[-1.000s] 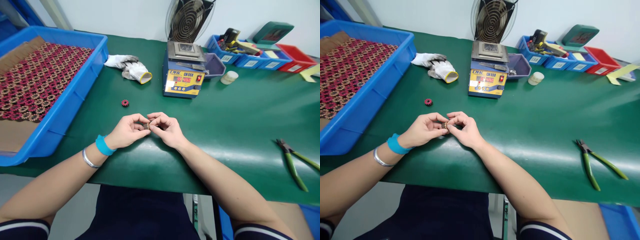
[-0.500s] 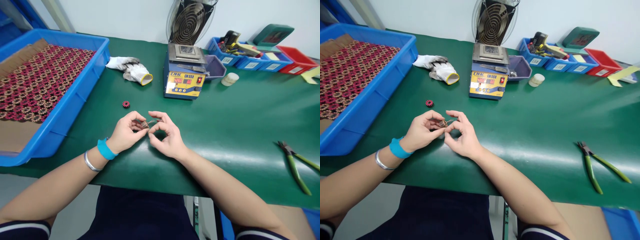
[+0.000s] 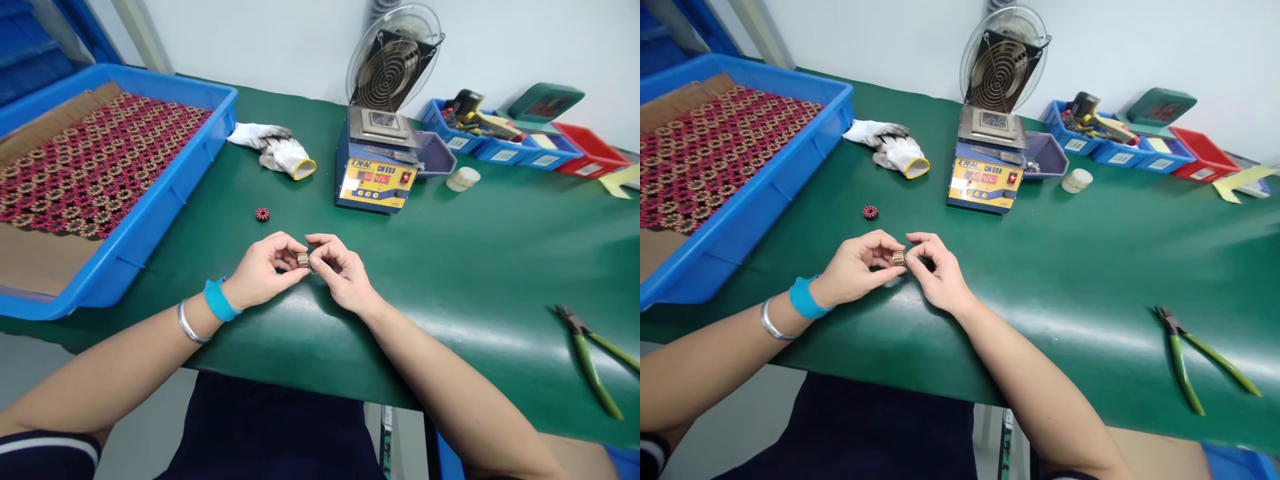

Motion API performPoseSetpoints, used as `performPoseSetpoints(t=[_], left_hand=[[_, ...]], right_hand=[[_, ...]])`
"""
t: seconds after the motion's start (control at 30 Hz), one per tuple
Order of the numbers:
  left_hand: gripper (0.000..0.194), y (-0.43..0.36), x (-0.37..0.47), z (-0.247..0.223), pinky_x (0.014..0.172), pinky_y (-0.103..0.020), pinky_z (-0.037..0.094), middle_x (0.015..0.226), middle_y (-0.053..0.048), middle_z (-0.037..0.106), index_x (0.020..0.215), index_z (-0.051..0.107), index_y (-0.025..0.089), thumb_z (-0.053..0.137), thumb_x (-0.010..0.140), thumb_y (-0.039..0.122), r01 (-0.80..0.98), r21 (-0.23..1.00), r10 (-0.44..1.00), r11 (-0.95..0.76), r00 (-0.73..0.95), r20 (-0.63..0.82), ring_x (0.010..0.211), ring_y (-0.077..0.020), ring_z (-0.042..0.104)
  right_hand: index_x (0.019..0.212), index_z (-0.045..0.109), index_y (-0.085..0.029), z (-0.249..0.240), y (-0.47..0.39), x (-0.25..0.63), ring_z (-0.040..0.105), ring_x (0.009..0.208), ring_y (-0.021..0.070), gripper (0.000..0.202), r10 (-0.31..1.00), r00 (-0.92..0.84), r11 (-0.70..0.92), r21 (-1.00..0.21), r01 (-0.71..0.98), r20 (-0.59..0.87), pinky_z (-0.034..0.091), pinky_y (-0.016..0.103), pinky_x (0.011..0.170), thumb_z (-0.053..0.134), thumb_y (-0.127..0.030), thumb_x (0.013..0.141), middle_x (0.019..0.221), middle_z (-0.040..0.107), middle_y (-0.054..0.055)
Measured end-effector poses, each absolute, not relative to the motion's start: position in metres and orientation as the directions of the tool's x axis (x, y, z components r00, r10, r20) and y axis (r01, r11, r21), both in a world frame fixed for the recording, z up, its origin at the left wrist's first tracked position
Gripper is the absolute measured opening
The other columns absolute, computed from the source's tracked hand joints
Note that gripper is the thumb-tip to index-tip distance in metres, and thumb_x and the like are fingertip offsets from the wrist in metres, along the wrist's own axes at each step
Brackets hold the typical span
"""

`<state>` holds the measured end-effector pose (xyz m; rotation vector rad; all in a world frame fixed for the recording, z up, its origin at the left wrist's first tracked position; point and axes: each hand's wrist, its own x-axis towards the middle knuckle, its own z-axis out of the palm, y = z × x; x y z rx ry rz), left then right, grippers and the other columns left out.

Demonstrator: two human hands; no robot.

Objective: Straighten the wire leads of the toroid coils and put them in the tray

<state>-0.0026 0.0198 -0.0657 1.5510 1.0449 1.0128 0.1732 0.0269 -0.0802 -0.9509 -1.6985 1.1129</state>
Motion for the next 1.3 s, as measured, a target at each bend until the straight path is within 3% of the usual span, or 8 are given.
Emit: performPoseSetpoints(t=[0.17,0.33,0.5,0.63,0.87,1.17,1.3], left_hand=[[0.020,0.019,-0.002,-0.066,0.067,-0.024,0.058,0.085,-0.002,0.058,0.087,0.063,0.014,0.072,0.071,0.022,0.144,0.973,0.950,-0.178,0.282,0.132,0.069,-0.0106,0.062],[0.024,0.018,-0.003,-0.064,0.072,-0.028,0.058,0.088,-0.003,0.059,0.092,0.063,0.015,0.072,0.071,0.021,0.092,0.988,0.955,-0.122,0.281,0.092,0.073,-0.0123,0.064],[0.030,0.018,-0.004,-0.061,0.083,-0.030,0.057,0.095,-0.005,0.061,0.100,0.064,0.014,0.072,0.072,0.018,-0.005,0.997,0.940,-0.078,0.334,0.075,0.084,-0.0147,0.065],[0.019,0.018,-0.005,-0.060,0.080,-0.030,0.057,0.095,-0.006,0.062,0.097,0.068,0.015,0.068,0.079,0.022,-0.001,0.990,0.929,-0.141,0.346,0.133,0.084,-0.0152,0.063],[0.015,0.018,-0.004,-0.061,0.080,-0.031,0.057,0.094,-0.006,0.063,0.093,0.068,0.016,0.067,0.080,0.022,0.055,0.981,0.925,-0.188,0.344,0.159,0.085,-0.0161,0.063],[0.012,0.018,-0.005,-0.061,0.082,-0.030,0.057,0.095,-0.006,0.062,0.092,0.067,0.015,0.066,0.080,0.018,0.061,0.974,0.911,-0.217,0.371,0.180,0.089,-0.0162,0.062],[0.012,0.017,-0.004,-0.058,0.080,-0.029,0.058,0.094,-0.005,0.061,0.091,0.067,0.015,0.067,0.079,0.019,0.071,0.973,0.918,-0.220,0.352,0.182,0.085,-0.0152,0.063]], right_hand=[[0.070,0.061,-0.020,-0.080,0.026,0.173,0.058,0.113,0.0239,0.026,0.925,-0.309,0.269,-0.956,0.117,0.223,0.046,0.041,0.097,0.064,-0.042,0.083,0.110,0.064,0.011],[0.057,0.056,-0.020,-0.082,0.032,0.178,0.062,0.101,0.0232,0.024,0.978,-0.152,0.146,-0.989,0.017,0.142,0.049,0.039,0.089,0.065,-0.033,0.075,0.101,0.068,0.008],[0.072,0.065,-0.020,-0.081,0.035,0.177,0.064,0.086,0.0187,0.016,0.975,-0.220,0.003,-0.984,-0.179,0.043,0.052,0.037,0.085,0.063,-0.036,0.075,0.092,0.071,0.004],[0.071,0.066,-0.020,-0.079,0.034,0.174,0.065,0.089,0.0176,0.019,0.948,-0.305,0.069,-0.993,-0.099,0.097,0.051,0.036,0.089,0.071,-0.037,0.073,0.090,0.070,0.003],[0.067,0.064,-0.018,-0.080,0.032,0.175,0.065,0.085,0.0163,0.031,0.949,-0.287,0.126,-0.992,-0.027,0.129,0.055,0.034,0.081,0.077,-0.046,0.068,0.098,0.067,0.006],[0.066,0.066,-0.017,-0.078,0.032,0.177,0.066,0.090,0.0178,0.019,0.927,-0.346,0.138,-0.990,-0.035,0.142,0.053,0.037,0.084,0.074,-0.033,0.071,0.106,0.067,0.008],[0.057,0.062,-0.018,-0.074,0.036,0.182,0.064,0.103,0.0218,0.018,0.953,-0.265,0.119,-0.984,-0.129,0.150,0.050,0.041,0.093,0.074,-0.027,0.068,0.106,0.070,0.007]])
